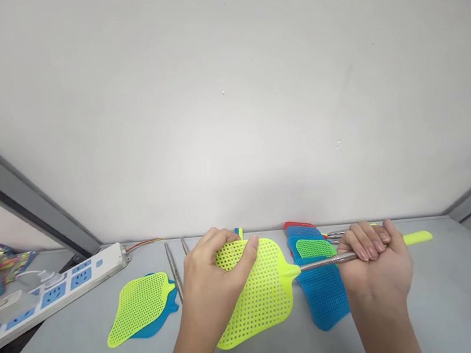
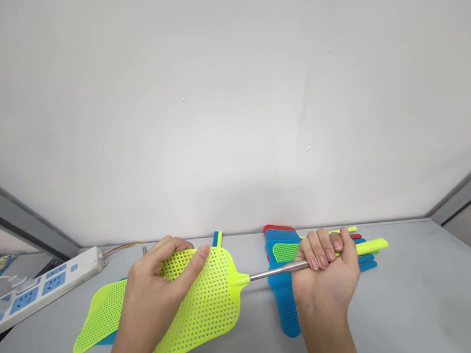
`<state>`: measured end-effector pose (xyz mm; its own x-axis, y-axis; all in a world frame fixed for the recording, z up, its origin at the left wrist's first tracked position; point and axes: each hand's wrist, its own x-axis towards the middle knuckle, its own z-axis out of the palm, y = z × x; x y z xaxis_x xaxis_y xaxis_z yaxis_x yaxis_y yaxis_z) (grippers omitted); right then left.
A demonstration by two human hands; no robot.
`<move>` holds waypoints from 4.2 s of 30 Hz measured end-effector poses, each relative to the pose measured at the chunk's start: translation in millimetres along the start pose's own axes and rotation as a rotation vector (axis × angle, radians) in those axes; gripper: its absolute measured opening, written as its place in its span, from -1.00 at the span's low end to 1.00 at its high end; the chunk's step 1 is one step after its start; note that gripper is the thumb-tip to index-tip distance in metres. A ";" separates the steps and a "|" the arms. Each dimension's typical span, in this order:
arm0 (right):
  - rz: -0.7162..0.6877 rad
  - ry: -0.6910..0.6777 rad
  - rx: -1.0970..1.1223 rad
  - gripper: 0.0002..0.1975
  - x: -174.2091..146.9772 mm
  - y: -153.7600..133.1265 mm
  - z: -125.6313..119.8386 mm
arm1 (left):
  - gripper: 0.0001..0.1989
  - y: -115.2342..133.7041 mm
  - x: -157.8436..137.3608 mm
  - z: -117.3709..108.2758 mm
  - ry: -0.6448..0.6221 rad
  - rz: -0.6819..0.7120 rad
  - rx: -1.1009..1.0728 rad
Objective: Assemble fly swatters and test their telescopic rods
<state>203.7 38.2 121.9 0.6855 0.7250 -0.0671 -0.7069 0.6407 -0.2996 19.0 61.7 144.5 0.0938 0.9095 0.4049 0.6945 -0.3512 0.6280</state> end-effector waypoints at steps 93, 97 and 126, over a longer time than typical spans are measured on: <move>0.121 0.010 -0.044 -0.70 1.3 14.2 -1.8 | -0.71 -2.1 -6.2 29.1 -0.140 -0.051 -0.033; 0.115 -0.035 -0.137 -0.68 1.4 14.7 -2.2 | -0.66 -9.3 -3.4 31.8 -0.248 -0.027 -0.021; 0.131 -0.076 -0.148 -0.67 8.2 16.7 -6.2 | -0.12 -4.6 -20.5 22.5 -0.572 0.128 0.000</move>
<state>198.5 53.3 110.4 0.5708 0.8199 -0.0445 -0.7519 0.5002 -0.4296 29.9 49.7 118.4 0.5467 0.8355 0.0545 0.6523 -0.4658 0.5980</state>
